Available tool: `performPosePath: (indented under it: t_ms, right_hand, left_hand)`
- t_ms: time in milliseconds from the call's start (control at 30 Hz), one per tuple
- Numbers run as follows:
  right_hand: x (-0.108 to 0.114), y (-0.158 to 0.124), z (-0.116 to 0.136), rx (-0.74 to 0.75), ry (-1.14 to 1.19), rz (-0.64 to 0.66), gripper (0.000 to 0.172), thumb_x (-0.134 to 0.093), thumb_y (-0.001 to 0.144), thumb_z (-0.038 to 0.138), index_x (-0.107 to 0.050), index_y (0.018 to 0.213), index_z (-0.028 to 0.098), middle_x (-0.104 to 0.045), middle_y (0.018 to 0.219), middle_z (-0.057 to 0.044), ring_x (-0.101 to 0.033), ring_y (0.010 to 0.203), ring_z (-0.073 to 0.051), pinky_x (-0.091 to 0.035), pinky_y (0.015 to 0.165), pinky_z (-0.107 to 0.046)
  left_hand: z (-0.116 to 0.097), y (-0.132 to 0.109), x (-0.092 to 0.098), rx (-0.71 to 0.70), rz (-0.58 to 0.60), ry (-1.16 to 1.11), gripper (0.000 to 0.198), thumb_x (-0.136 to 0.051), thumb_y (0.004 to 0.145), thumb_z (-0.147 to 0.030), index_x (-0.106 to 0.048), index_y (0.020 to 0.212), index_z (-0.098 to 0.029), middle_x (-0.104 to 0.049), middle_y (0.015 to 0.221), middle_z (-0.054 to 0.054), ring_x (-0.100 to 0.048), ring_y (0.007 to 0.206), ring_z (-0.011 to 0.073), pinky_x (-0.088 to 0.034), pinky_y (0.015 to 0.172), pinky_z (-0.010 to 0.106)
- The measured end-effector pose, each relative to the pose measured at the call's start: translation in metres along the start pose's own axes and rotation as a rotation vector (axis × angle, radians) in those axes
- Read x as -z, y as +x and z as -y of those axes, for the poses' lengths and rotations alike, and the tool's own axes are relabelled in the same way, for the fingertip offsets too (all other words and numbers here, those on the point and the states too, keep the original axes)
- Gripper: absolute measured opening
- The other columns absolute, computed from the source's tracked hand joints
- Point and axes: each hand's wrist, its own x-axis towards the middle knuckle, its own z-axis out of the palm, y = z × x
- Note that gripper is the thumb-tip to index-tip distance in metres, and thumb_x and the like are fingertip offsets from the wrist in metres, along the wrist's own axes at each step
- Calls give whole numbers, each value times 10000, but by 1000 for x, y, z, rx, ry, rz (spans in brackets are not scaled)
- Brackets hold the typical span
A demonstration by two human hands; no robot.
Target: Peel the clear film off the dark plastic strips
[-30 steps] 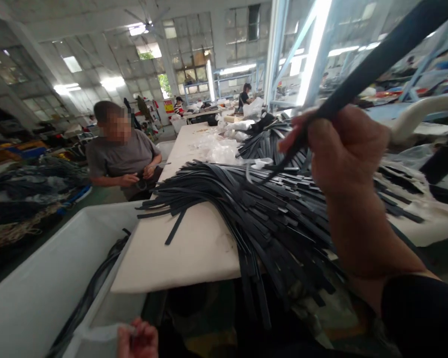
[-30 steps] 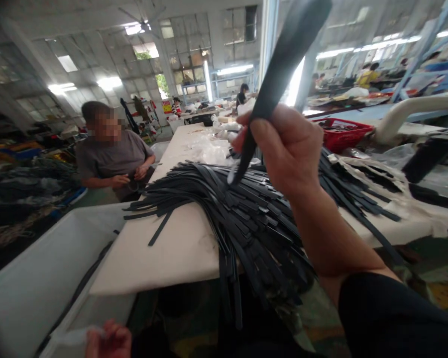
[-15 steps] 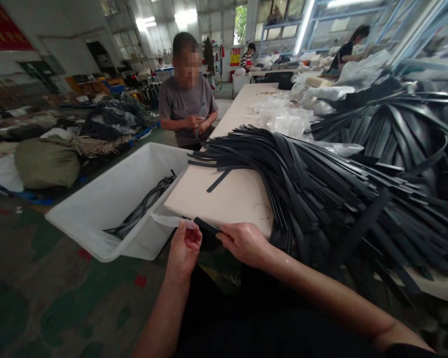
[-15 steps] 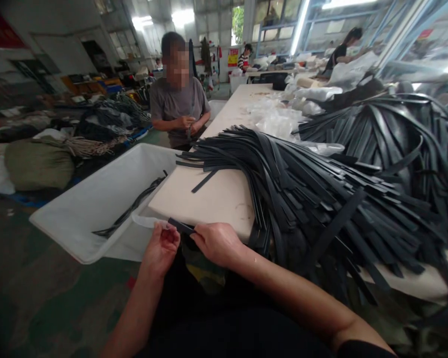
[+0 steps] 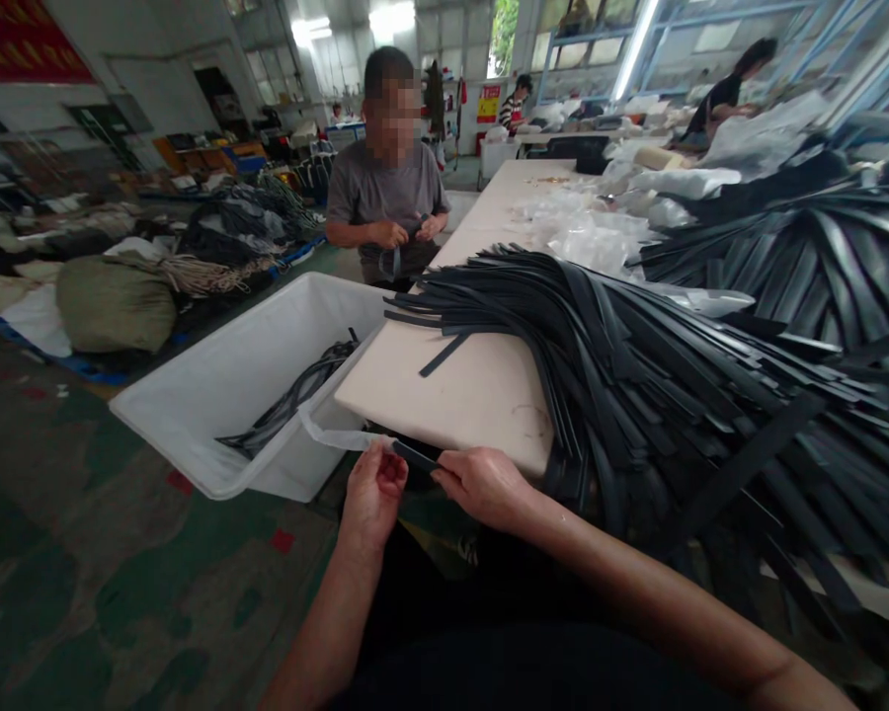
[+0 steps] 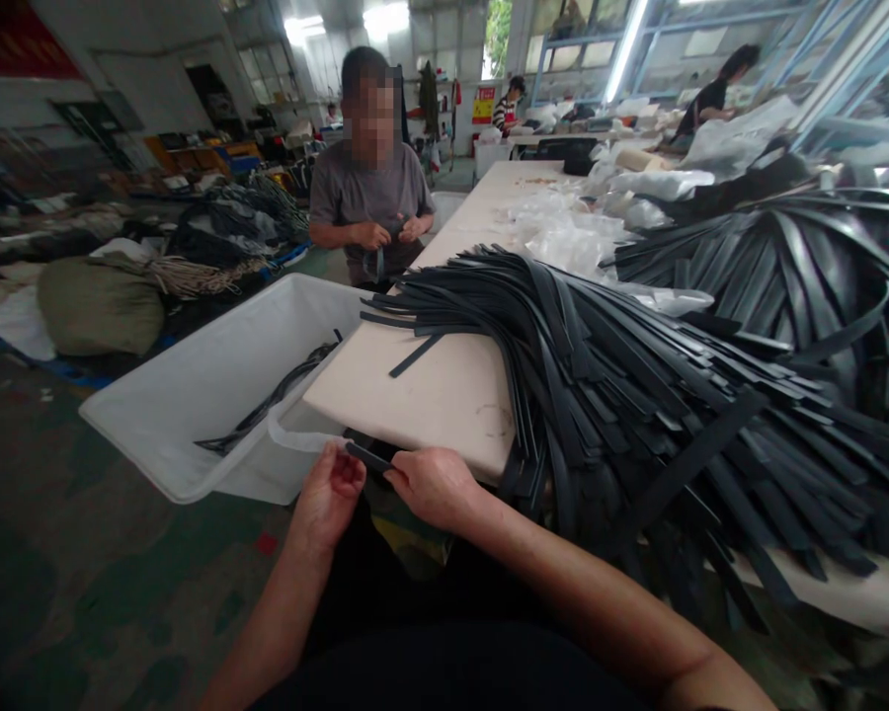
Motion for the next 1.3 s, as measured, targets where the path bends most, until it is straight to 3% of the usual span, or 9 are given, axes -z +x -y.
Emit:
performPosePath:
  t_ms: [200, 367, 500, 600, 700, 833, 1033, 1200, 1300]
  right_hand:
    - [-8, 4, -1, 35, 40, 29, 294, -493, 955, 346, -677, 793, 184, -718, 743, -59, -642, 658, -182, -281, 554, -263]
    - [-10, 16, 5, 14, 365, 123, 291, -470, 954, 258, -634, 737, 156, -700, 703, -45, -626, 579, -134, -373, 551, -228]
    - [-5, 9, 4, 72, 608, 306, 218, -472, 939, 208, -632, 1074, 147, -734, 838, -28, -653, 557, -99, -455, 522, -186]
    - [0, -1, 2, 44, 771, 390, 511, -478, 890, 139, -444, 1400, 151, -724, 848, -17, -636, 515, -88, -488, 513, -184]
    - [-4, 3, 6, 24, 812, 355, 619, -428, 874, 101, -342, 1484, 165, -701, 800, 10, -590, 444, -73, -480, 474, -181]
    - [-18, 22, 20, 28, 843, 243, 587, -427, 891, 137, -343, 1472, 130, -697, 795, 0, -584, 438, -80, -477, 466, -192]
    - [-15, 17, 23, 94, 790, 332, 646, -452, 881, 143, -295, 1507, 163, -715, 830, -1, -611, 467, -89, -478, 465, -188]
    - [-20, 26, 32, 100, 796, 278, 616, -428, 881, 127, -340, 1490, 166, -700, 814, 5, -593, 445, -80, -474, 456, -186]
    - [-22, 28, 36, 102, 794, 304, 636, -457, 867, 125, -331, 1490, 158, -710, 829, -4, -596, 450, -80, -472, 453, -179]
  left_hand:
    - [2, 4, 12, -18, 18, 63, 48, -749, 793, -142, -702, 788, -133, -745, 774, 46, -695, 653, 127, -555, 565, 203]
    - [18, 0, 19, 17, 86, 104, 186, -851, 685, -193, -716, 796, -128, -739, 756, 37, -688, 641, 132, -551, 586, 214]
    - [3, 12, 26, -16, -5, 36, 108, -798, 756, -186, -712, 804, -141, -722, 729, 10, -671, 628, 103, -521, 566, 186]
    - [-14, 18, 32, -59, -85, -6, 37, -724, 828, -167, -702, 797, -167, -718, 729, -12, -665, 634, 76, -507, 582, 164]
    - [-9, 9, 33, -34, -55, 20, 80, -777, 774, -177, -708, 794, -144, -713, 715, 11, -657, 608, 101, -506, 565, 190]
    - [9, -2, 35, 35, 115, 85, 257, -862, 674, -276, -713, 783, -97, -687, 669, 37, -602, 524, 119, -469, 499, 219]
    - [-21, 12, 58, -74, -98, 13, 94, -787, 762, -183, -711, 812, -164, -708, 735, -5, -648, 634, 87, -490, 603, 185]
    - [-11, 1, 61, -6, 34, 51, 272, -853, 688, -297, -728, 852, -119, -714, 748, 44, -657, 659, 142, -494, 590, 234]
    - [-8, -1, 62, -8, -18, 25, 219, -841, 705, -268, -726, 826, -127, -716, 754, 37, -660, 669, 133, -494, 592, 221]
